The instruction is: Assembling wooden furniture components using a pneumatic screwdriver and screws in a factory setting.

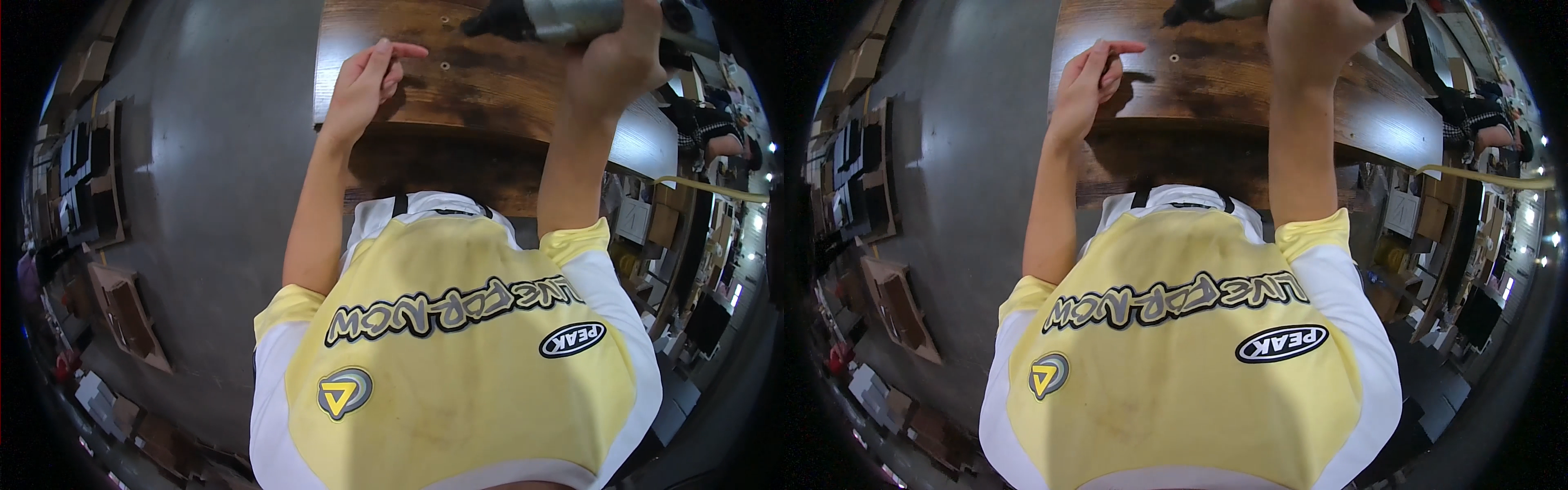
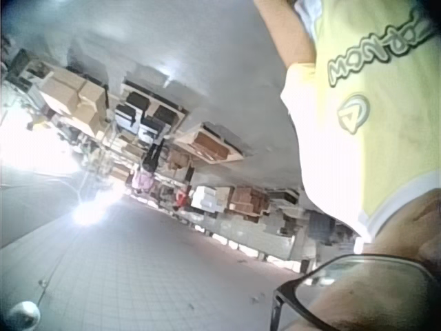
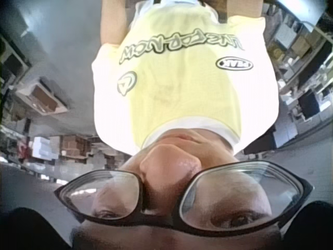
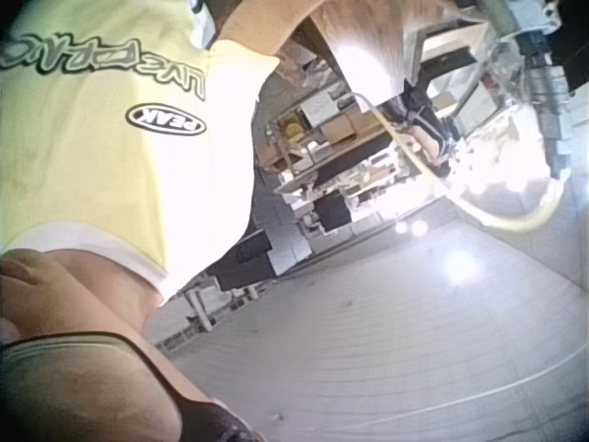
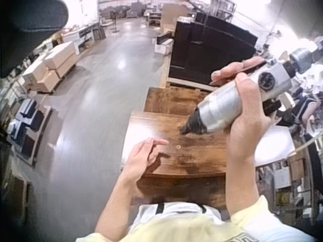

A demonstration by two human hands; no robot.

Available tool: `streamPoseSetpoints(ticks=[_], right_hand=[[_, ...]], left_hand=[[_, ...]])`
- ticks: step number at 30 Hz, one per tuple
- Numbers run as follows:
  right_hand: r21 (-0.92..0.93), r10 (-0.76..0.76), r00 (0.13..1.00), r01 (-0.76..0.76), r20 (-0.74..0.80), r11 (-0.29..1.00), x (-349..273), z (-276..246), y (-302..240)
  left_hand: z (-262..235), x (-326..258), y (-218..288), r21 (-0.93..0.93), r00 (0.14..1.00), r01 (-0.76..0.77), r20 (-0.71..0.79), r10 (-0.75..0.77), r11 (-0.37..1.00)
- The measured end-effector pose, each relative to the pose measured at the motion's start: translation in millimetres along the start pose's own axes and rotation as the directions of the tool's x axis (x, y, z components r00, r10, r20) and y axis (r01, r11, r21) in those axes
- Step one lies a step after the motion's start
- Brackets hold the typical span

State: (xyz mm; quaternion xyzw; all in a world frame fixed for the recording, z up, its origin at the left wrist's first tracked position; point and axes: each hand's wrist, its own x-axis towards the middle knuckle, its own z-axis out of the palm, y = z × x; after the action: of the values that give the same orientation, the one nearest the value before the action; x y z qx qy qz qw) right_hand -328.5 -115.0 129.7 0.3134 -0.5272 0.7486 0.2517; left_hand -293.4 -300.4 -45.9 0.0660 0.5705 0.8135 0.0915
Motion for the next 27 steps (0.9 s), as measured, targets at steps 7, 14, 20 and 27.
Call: streamPoseSetpoints(ticks=[7,14,20,27], right_hand=[[0.272,0.211,0.976,-0.191,-0.046,0.943,-14,-5,-9],[0.145,0.145,0.986,-0.133,-0.079,0.980,-22,-24,18],[0.246,0.158,0.974,-0.115,-0.163,0.962,-25,-27,22],[0.112,0.242,0.916,-0.217,-0.321,0.970,-28,-41,23]], left_hand=[[29,-11,8,-0.396,0.960,0.231,0.243,-0.142,0.889],[36,-20,4,-0.410,0.962,0.225,0.239,-0.134,0.884],[41,-19,-2,-0.457,0.971,0.204,0.211,-0.117,0.866],[47,-21,-2,-0.373,0.978,0.167,0.180,-0.105,0.913]])
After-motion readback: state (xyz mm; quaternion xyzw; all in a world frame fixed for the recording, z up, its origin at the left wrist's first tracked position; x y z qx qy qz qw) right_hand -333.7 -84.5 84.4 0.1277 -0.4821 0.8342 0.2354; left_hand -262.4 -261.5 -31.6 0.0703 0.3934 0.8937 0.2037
